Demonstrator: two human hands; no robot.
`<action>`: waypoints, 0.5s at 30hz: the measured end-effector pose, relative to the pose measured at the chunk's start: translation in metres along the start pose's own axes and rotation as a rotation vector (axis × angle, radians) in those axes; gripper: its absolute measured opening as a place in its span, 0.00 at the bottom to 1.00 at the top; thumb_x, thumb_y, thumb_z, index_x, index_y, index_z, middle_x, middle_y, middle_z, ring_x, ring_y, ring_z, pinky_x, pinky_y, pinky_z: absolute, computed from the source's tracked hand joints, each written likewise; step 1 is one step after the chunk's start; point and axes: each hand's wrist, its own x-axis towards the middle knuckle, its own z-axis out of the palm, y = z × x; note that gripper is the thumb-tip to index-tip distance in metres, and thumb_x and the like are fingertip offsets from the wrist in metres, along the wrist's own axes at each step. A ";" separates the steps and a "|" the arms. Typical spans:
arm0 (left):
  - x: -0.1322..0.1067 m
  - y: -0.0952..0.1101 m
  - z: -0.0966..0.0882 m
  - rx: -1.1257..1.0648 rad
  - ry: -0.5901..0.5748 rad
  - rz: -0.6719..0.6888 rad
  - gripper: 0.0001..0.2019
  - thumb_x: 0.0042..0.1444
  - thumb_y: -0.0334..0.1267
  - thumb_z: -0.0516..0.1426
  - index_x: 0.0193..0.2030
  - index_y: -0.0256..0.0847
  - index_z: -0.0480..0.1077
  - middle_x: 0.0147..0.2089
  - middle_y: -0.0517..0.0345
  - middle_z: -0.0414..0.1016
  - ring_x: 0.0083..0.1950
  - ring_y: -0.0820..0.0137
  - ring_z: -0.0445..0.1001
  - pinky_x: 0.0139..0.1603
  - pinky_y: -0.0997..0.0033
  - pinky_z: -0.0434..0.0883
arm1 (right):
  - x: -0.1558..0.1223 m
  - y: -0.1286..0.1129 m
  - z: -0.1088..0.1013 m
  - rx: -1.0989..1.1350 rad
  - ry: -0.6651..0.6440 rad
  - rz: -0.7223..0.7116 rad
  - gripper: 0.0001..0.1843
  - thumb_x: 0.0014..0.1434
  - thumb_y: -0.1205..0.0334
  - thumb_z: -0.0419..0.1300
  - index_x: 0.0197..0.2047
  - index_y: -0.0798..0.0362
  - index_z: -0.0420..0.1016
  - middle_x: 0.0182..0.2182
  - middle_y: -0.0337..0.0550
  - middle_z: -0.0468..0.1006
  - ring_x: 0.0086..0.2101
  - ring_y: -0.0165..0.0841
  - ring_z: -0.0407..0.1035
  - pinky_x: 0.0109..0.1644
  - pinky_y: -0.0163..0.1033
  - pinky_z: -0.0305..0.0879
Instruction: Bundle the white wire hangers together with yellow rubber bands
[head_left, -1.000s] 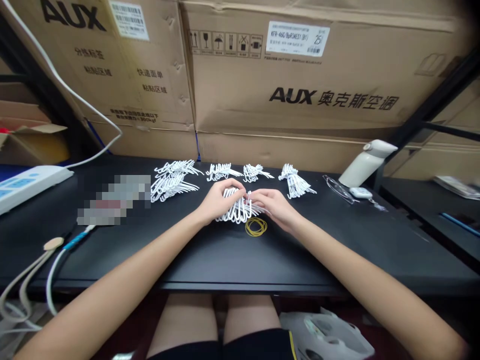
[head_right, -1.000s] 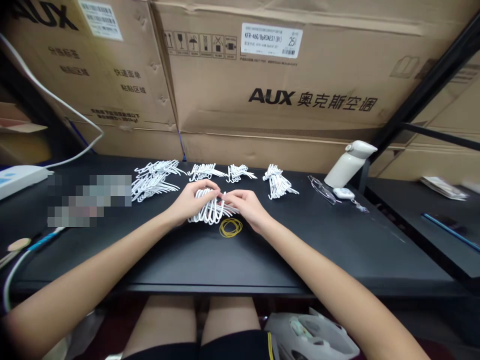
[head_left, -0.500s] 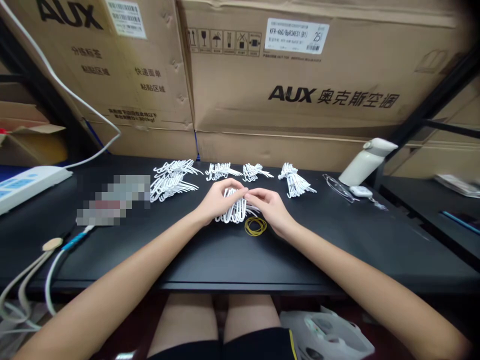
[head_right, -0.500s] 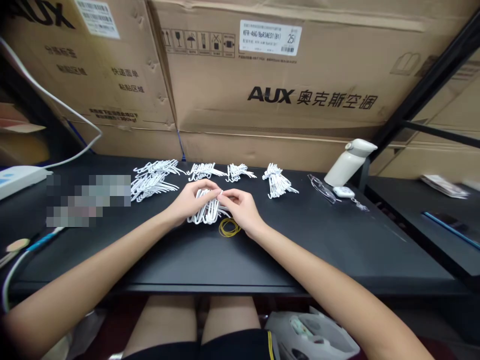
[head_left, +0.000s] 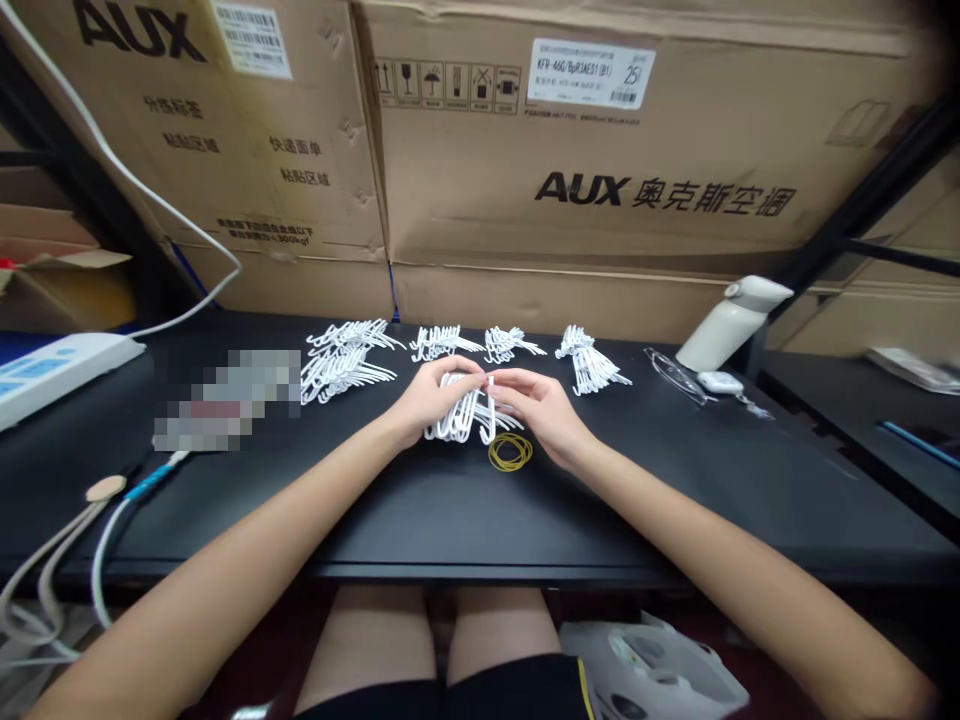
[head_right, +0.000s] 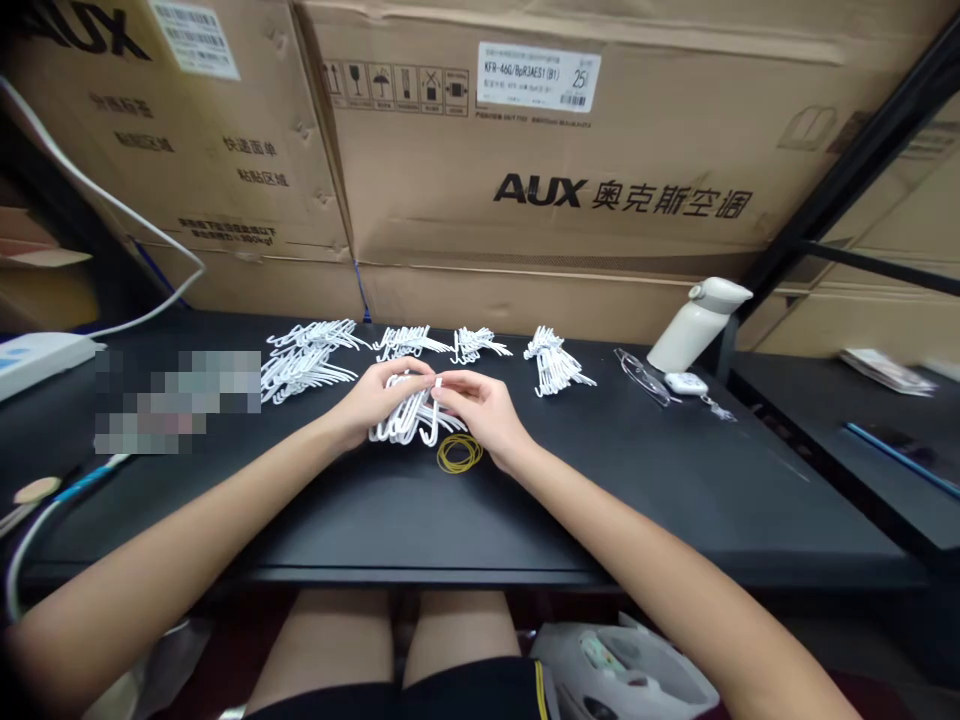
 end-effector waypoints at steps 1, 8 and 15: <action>0.000 0.000 0.000 -0.008 0.001 0.000 0.12 0.49 0.45 0.60 0.34 0.38 0.73 0.33 0.57 0.76 0.34 0.69 0.72 0.37 0.71 0.68 | 0.000 -0.001 -0.001 -0.008 -0.007 0.000 0.15 0.43 0.57 0.69 0.36 0.53 0.78 0.33 0.41 0.79 0.34 0.31 0.71 0.42 0.38 0.68; 0.000 0.001 -0.001 -0.011 0.025 0.010 0.12 0.49 0.45 0.60 0.34 0.38 0.74 0.35 0.56 0.77 0.34 0.69 0.73 0.37 0.71 0.69 | 0.003 -0.005 -0.007 -0.079 -0.064 -0.024 0.17 0.44 0.56 0.68 0.39 0.53 0.79 0.36 0.43 0.79 0.33 0.30 0.71 0.38 0.38 0.69; 0.000 0.001 -0.002 -0.029 0.060 -0.012 0.11 0.50 0.44 0.60 0.35 0.38 0.73 0.37 0.54 0.77 0.37 0.68 0.73 0.40 0.69 0.68 | 0.006 -0.003 -0.011 -0.117 -0.089 -0.073 0.14 0.45 0.59 0.68 0.38 0.52 0.80 0.33 0.40 0.78 0.32 0.29 0.70 0.37 0.36 0.67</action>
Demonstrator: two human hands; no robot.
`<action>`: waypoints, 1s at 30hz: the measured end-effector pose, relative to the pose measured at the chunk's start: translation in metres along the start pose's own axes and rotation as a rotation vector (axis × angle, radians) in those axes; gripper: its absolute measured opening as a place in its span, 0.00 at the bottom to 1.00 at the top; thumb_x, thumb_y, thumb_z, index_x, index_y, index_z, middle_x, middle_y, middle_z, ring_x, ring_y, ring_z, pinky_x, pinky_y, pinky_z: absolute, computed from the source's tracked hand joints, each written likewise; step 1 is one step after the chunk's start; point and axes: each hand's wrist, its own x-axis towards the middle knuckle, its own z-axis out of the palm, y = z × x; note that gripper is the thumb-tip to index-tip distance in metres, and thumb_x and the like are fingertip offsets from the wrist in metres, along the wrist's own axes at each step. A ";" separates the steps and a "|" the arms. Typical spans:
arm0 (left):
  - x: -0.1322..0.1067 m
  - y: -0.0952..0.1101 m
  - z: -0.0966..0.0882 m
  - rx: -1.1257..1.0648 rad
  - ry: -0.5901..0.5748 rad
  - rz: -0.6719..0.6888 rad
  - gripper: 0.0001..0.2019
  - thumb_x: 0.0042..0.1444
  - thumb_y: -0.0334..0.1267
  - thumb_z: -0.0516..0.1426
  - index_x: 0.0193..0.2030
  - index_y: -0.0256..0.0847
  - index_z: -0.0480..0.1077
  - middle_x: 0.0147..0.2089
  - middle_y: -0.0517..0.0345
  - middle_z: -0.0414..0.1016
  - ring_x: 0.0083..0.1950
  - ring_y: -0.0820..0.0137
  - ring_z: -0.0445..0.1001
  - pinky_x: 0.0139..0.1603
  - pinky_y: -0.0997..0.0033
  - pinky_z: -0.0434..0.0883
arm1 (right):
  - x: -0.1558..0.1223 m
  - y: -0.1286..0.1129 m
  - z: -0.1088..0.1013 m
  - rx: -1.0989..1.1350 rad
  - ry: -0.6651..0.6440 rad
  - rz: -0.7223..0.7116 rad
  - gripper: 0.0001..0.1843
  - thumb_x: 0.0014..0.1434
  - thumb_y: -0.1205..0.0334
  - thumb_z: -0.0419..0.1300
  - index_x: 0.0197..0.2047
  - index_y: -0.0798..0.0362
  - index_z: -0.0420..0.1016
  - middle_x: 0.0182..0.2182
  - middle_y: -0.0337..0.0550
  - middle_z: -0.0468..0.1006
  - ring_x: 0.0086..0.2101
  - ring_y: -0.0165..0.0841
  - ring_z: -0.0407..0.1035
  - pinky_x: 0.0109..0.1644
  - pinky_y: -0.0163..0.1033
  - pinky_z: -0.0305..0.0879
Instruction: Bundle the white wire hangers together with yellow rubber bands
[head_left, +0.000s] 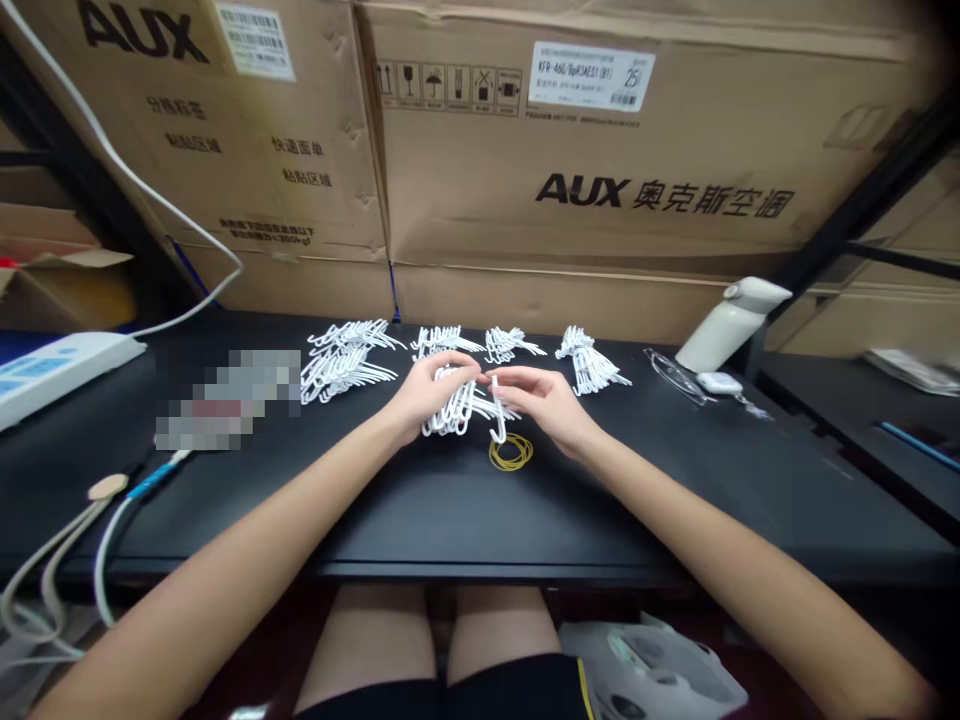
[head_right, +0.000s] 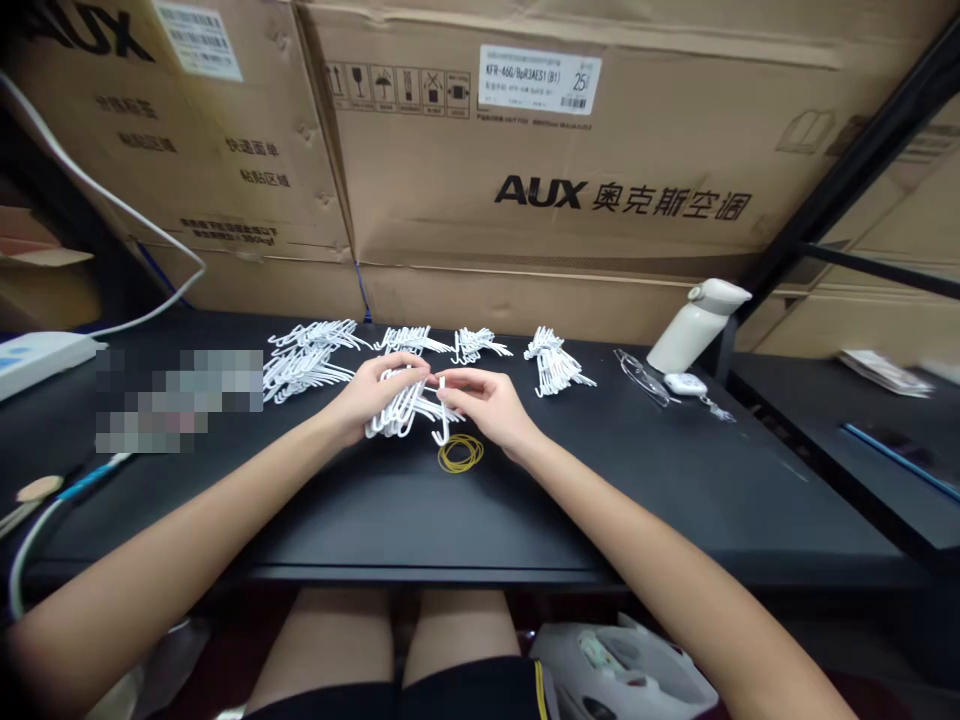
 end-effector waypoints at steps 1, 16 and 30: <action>0.000 -0.001 0.000 -0.004 -0.005 0.001 0.12 0.50 0.44 0.59 0.35 0.38 0.73 0.37 0.54 0.77 0.37 0.67 0.74 0.40 0.69 0.69 | 0.000 0.001 0.001 0.012 0.014 0.013 0.14 0.45 0.59 0.68 0.38 0.52 0.80 0.34 0.41 0.78 0.32 0.29 0.70 0.38 0.36 0.67; -0.003 0.004 0.006 0.264 -0.041 0.312 0.09 0.55 0.41 0.54 0.33 0.38 0.72 0.36 0.56 0.75 0.41 0.67 0.72 0.48 0.68 0.67 | -0.005 0.006 0.014 0.122 0.165 0.088 0.15 0.44 0.55 0.68 0.35 0.54 0.78 0.31 0.42 0.79 0.31 0.31 0.72 0.43 0.41 0.69; -0.003 -0.002 0.012 0.163 -0.002 0.198 0.11 0.52 0.40 0.57 0.41 0.38 0.70 0.41 0.52 0.76 0.44 0.65 0.74 0.49 0.66 0.68 | -0.009 0.013 0.021 0.034 0.164 -0.027 0.17 0.48 0.52 0.65 0.38 0.53 0.76 0.34 0.42 0.77 0.34 0.32 0.71 0.42 0.40 0.70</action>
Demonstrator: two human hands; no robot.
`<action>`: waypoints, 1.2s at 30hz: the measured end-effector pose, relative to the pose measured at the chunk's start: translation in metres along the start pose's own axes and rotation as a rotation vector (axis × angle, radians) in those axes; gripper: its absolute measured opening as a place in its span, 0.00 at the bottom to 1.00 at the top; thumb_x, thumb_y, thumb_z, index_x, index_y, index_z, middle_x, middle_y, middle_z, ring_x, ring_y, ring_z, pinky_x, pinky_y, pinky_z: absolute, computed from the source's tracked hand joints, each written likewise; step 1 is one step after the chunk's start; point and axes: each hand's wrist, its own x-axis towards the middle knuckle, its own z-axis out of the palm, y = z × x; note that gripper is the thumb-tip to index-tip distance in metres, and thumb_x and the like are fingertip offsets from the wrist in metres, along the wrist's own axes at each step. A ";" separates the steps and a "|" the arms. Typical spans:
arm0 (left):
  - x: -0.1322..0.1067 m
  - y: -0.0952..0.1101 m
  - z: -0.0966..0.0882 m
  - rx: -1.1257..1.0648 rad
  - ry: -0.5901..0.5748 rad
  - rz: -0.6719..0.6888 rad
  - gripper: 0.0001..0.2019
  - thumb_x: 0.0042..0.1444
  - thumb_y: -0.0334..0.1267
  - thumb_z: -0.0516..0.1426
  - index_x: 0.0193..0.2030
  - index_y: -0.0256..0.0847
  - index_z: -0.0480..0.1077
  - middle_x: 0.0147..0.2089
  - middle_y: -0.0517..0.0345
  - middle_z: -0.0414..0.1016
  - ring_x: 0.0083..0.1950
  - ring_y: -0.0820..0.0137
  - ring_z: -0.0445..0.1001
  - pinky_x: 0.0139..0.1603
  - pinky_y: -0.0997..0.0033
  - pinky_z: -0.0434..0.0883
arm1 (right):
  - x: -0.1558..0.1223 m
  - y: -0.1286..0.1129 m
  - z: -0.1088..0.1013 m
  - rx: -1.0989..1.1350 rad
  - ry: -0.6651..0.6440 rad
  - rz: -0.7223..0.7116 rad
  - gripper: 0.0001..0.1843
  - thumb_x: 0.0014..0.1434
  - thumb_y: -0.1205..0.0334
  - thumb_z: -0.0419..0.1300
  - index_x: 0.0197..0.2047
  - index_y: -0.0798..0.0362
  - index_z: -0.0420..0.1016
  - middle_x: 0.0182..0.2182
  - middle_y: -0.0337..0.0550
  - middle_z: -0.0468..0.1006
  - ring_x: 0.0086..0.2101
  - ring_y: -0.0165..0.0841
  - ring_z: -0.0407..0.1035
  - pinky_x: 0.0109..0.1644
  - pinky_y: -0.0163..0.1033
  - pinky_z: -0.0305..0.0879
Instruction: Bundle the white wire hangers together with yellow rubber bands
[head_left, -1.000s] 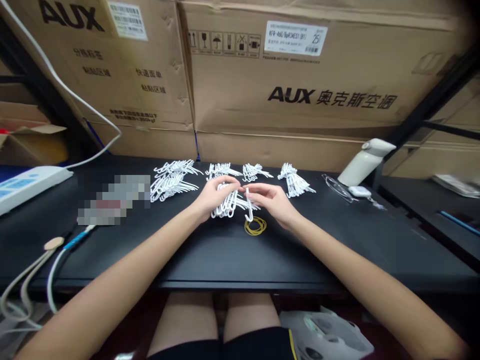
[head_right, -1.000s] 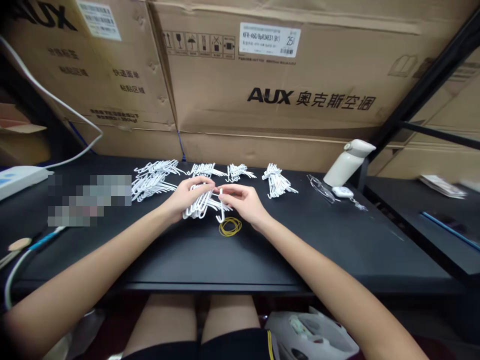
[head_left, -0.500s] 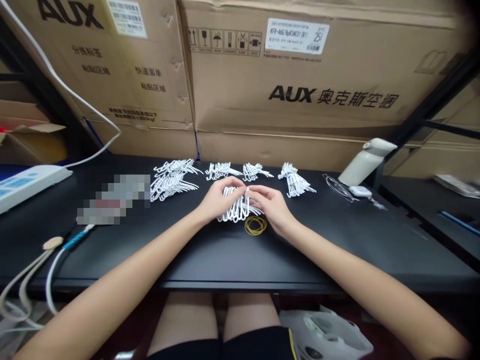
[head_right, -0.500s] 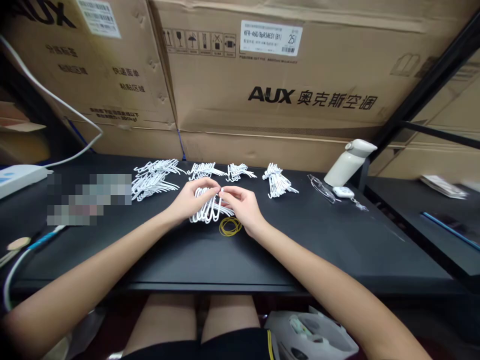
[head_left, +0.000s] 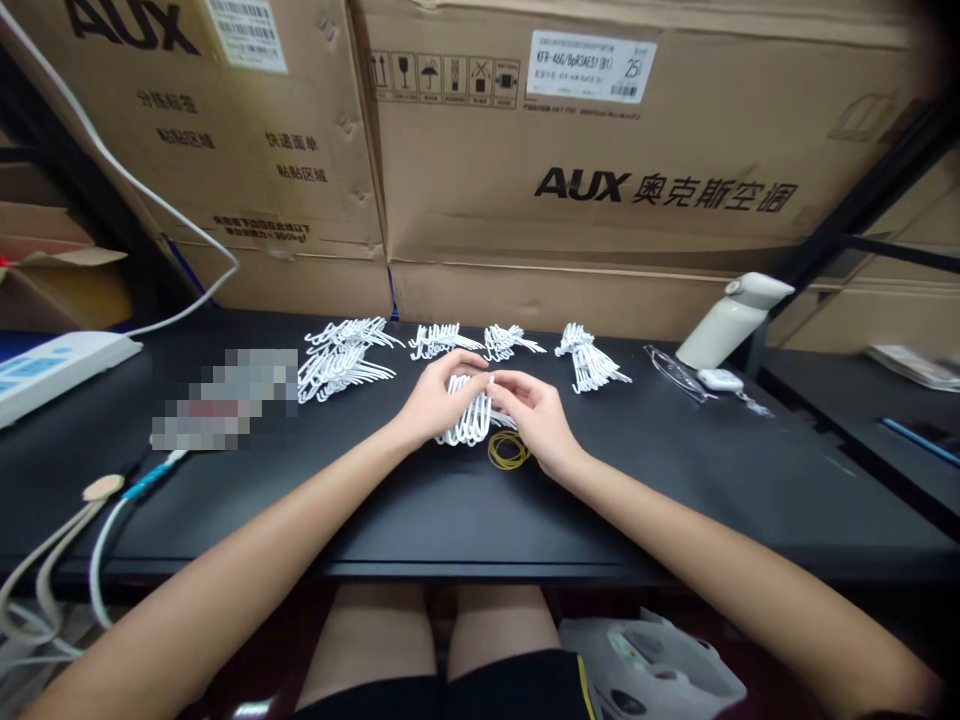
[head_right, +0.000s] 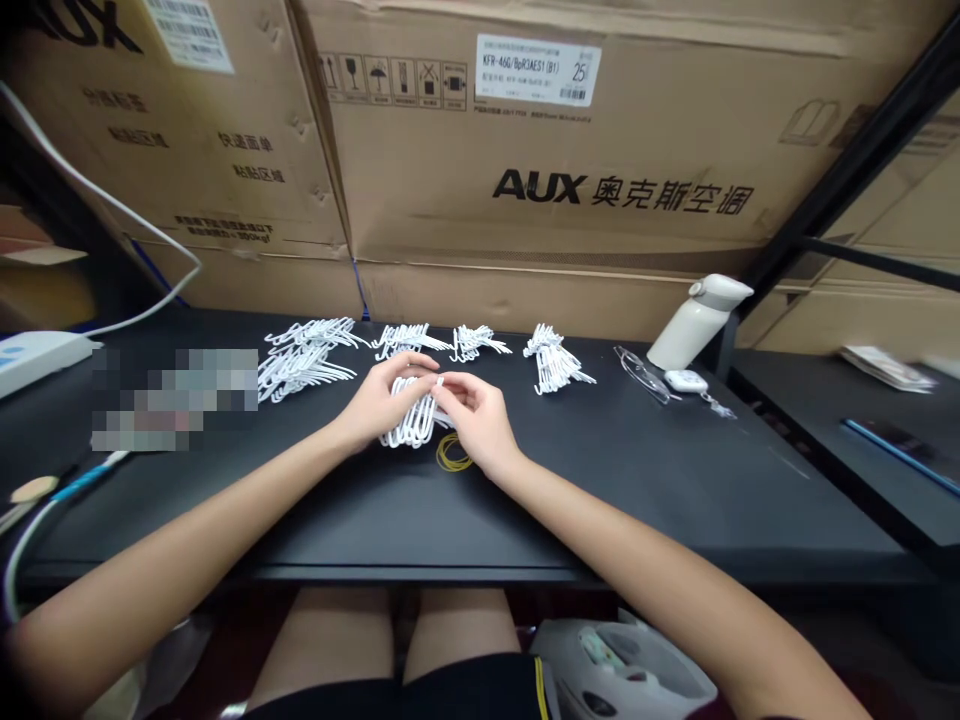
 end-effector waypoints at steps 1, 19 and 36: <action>0.000 0.001 0.000 -0.023 -0.001 -0.015 0.11 0.52 0.40 0.57 0.41 0.37 0.69 0.41 0.52 0.76 0.44 0.65 0.74 0.49 0.66 0.68 | 0.000 0.001 0.000 -0.005 -0.015 -0.014 0.17 0.48 0.52 0.65 0.39 0.52 0.75 0.35 0.42 0.77 0.34 0.32 0.71 0.42 0.40 0.70; 0.007 -0.002 -0.012 -0.494 -0.002 -0.410 0.11 0.47 0.41 0.62 0.36 0.39 0.71 0.34 0.56 0.78 0.31 0.69 0.75 0.30 0.70 0.71 | 0.002 -0.018 -0.011 -0.140 -0.124 -0.157 0.15 0.53 0.49 0.62 0.33 0.53 0.70 0.32 0.41 0.75 0.30 0.31 0.70 0.33 0.37 0.68; 0.004 0.002 -0.008 -0.517 0.062 -0.311 0.12 0.46 0.41 0.64 0.34 0.37 0.70 0.37 0.52 0.79 0.31 0.67 0.77 0.32 0.68 0.74 | -0.004 -0.011 -0.001 -0.007 -0.156 0.072 0.25 0.39 0.60 0.71 0.41 0.53 0.68 0.31 0.39 0.79 0.29 0.33 0.76 0.30 0.37 0.76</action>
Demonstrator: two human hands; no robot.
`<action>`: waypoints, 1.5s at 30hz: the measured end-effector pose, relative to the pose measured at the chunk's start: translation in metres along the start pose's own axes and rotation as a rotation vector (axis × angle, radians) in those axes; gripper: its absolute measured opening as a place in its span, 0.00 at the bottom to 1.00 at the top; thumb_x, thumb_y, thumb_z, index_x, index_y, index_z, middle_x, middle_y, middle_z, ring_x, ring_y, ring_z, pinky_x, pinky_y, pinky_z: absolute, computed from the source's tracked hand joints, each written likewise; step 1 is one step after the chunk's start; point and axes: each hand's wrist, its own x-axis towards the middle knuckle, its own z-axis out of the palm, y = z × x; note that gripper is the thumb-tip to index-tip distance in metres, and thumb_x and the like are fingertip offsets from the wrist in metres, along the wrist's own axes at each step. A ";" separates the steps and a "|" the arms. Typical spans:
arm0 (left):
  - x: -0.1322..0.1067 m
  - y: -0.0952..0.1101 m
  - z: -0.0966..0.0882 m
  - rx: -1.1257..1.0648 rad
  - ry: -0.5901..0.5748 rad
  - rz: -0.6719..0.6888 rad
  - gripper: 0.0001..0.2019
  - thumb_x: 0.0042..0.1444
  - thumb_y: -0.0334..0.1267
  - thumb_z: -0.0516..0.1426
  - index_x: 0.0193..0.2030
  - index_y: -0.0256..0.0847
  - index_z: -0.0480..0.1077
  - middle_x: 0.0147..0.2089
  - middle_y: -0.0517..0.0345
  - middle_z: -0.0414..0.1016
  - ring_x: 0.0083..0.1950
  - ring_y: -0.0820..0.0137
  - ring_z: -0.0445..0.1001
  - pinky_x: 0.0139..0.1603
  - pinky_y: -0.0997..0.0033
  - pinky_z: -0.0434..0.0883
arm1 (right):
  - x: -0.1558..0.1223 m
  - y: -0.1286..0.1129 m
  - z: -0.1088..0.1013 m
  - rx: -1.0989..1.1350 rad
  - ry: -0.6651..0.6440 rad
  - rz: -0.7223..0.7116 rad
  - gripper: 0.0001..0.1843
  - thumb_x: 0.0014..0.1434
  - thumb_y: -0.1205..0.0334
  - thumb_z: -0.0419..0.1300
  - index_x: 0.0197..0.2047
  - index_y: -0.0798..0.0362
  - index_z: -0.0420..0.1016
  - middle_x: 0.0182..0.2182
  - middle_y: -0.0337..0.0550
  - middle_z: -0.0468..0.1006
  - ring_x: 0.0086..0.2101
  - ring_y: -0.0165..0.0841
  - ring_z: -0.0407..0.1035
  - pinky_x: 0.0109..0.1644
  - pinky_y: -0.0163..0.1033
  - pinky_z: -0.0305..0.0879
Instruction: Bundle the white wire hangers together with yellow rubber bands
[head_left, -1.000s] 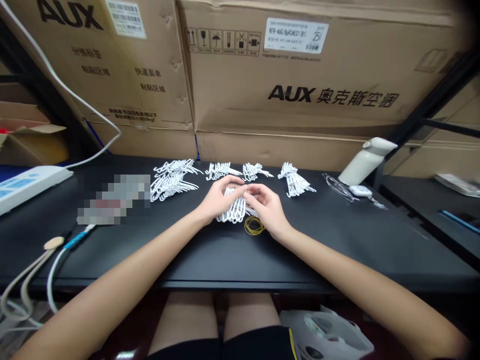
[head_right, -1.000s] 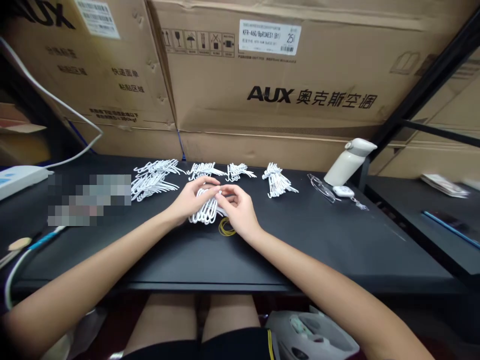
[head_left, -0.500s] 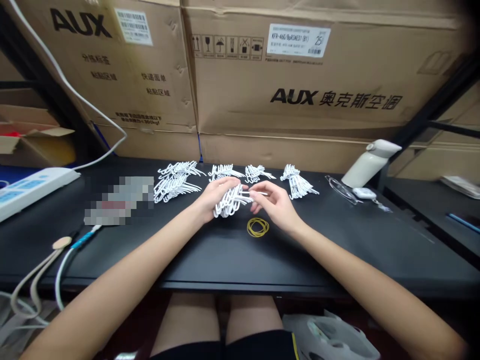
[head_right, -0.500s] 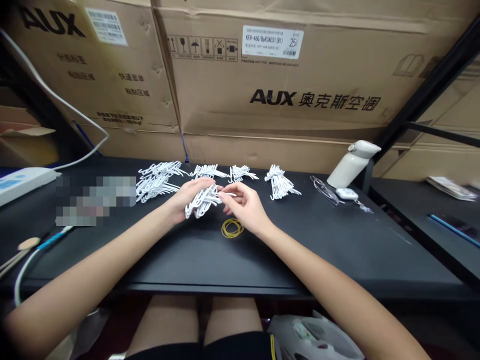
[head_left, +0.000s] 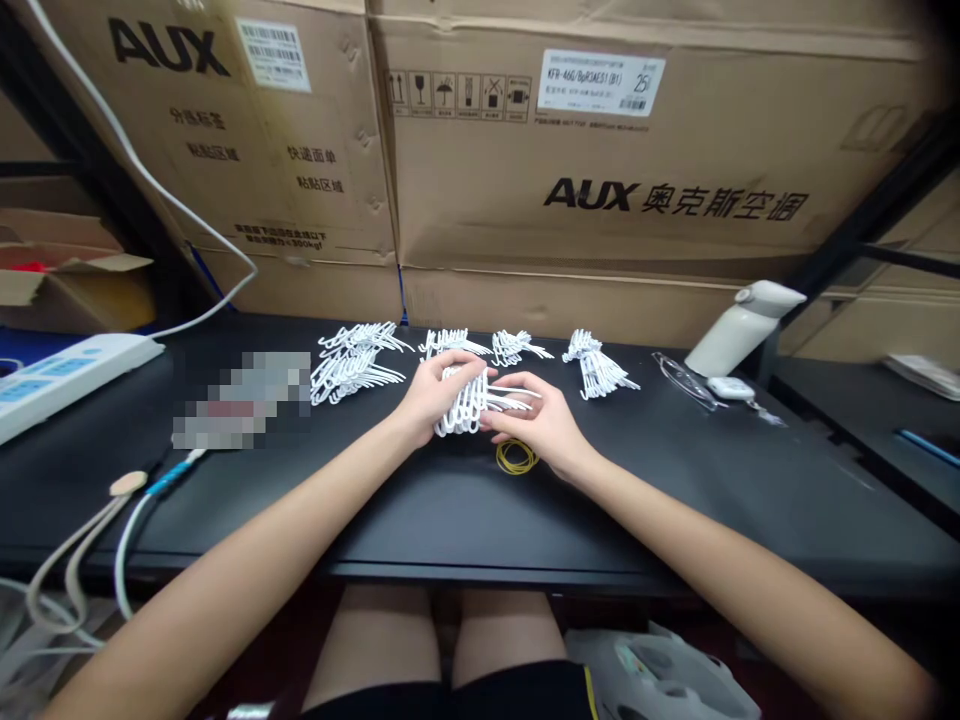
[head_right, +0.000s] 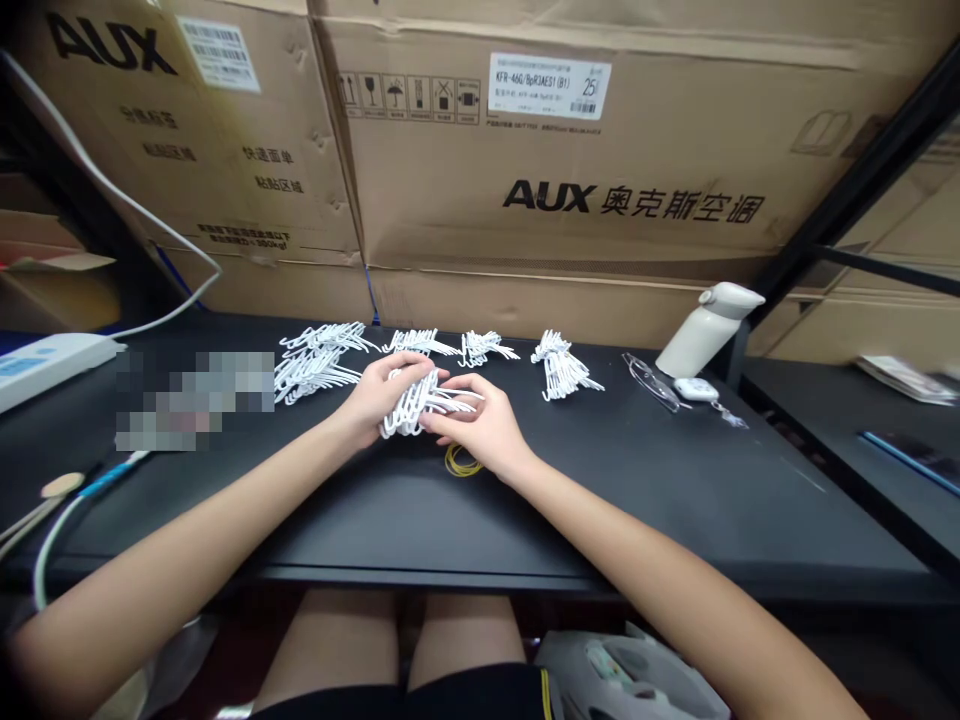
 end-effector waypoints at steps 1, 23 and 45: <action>0.000 -0.001 0.000 0.030 0.000 0.036 0.12 0.45 0.42 0.64 0.34 0.37 0.70 0.38 0.52 0.79 0.31 0.68 0.77 0.32 0.69 0.74 | 0.000 0.000 0.001 0.018 0.026 0.027 0.24 0.39 0.62 0.71 0.40 0.53 0.69 0.30 0.38 0.79 0.29 0.33 0.76 0.30 0.37 0.76; 0.000 0.006 -0.004 -0.004 -0.029 -0.041 0.14 0.44 0.43 0.65 0.33 0.36 0.71 0.38 0.49 0.79 0.30 0.65 0.78 0.29 0.65 0.76 | 0.005 -0.004 -0.010 0.165 -0.112 0.131 0.25 0.40 0.66 0.71 0.44 0.54 0.73 0.31 0.42 0.81 0.33 0.32 0.77 0.36 0.34 0.74; -0.004 0.010 -0.003 0.473 -0.055 0.453 0.10 0.51 0.44 0.60 0.32 0.38 0.73 0.37 0.52 0.78 0.43 0.64 0.75 0.47 0.66 0.69 | 0.003 -0.006 -0.007 0.105 -0.038 0.165 0.21 0.46 0.62 0.70 0.45 0.56 0.76 0.31 0.43 0.80 0.28 0.29 0.75 0.31 0.34 0.76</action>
